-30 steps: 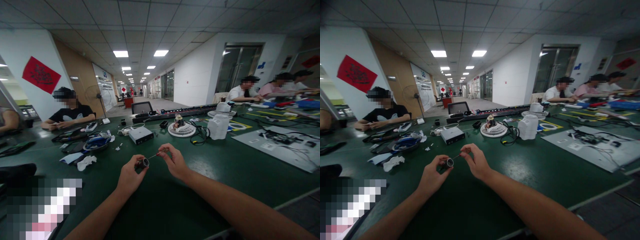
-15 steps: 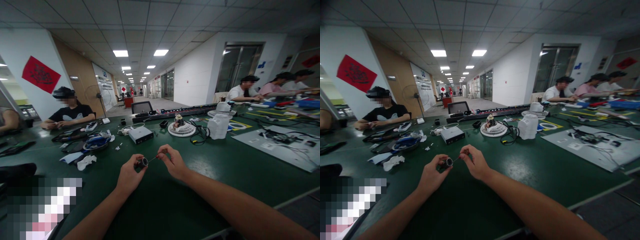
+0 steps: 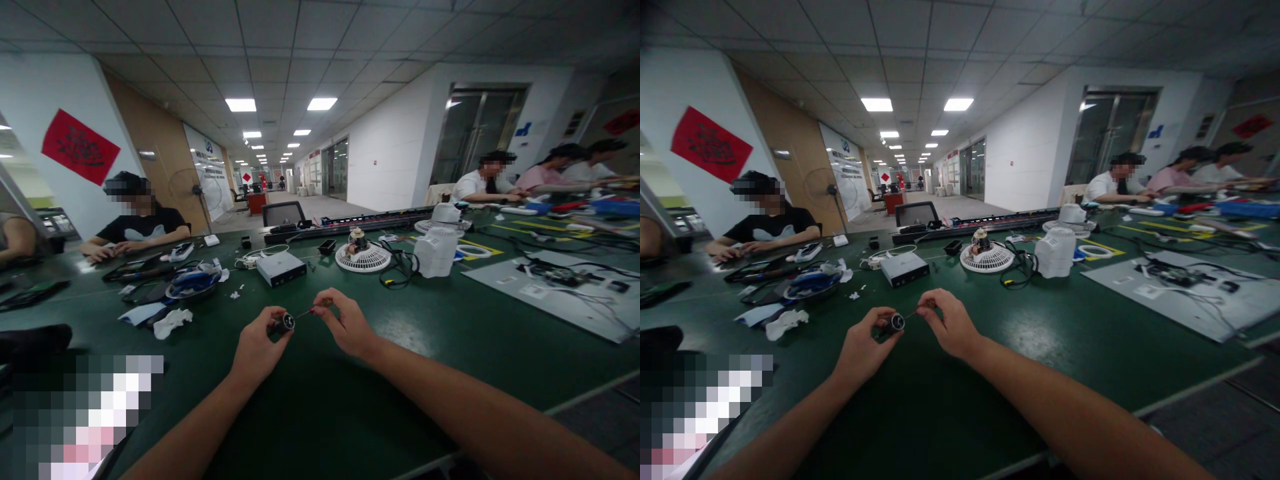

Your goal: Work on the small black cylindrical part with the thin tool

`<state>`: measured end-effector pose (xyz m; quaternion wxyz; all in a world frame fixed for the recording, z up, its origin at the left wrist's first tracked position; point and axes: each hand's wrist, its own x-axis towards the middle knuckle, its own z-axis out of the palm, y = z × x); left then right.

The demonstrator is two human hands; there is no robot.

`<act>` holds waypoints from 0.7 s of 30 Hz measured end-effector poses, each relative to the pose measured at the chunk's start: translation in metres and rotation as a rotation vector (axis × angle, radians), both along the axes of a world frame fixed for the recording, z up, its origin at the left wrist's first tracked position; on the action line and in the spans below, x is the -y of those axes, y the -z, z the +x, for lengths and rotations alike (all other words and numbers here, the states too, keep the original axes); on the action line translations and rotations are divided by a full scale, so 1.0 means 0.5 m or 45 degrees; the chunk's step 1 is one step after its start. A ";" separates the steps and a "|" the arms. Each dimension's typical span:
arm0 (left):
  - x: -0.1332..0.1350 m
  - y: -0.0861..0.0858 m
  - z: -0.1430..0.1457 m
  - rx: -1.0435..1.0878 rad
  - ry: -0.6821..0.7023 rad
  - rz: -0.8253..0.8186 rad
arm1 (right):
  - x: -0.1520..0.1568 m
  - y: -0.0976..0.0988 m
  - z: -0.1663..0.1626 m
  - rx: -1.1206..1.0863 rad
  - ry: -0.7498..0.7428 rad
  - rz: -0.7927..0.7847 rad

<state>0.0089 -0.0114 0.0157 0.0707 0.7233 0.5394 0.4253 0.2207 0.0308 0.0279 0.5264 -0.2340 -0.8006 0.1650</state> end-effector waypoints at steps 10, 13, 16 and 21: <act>-0.002 0.002 -0.002 -0.026 0.011 -0.031 | -0.002 0.004 -0.003 0.021 -0.046 -0.045; -0.003 0.005 -0.003 -0.057 0.021 -0.024 | -0.003 0.004 -0.003 0.021 -0.097 -0.071; -0.005 0.008 -0.005 -0.083 -0.002 -0.033 | -0.005 0.005 -0.002 0.025 0.005 -0.038; -0.006 0.012 -0.005 -0.191 -0.009 -0.081 | -0.007 -0.001 -0.001 0.112 -0.180 -0.095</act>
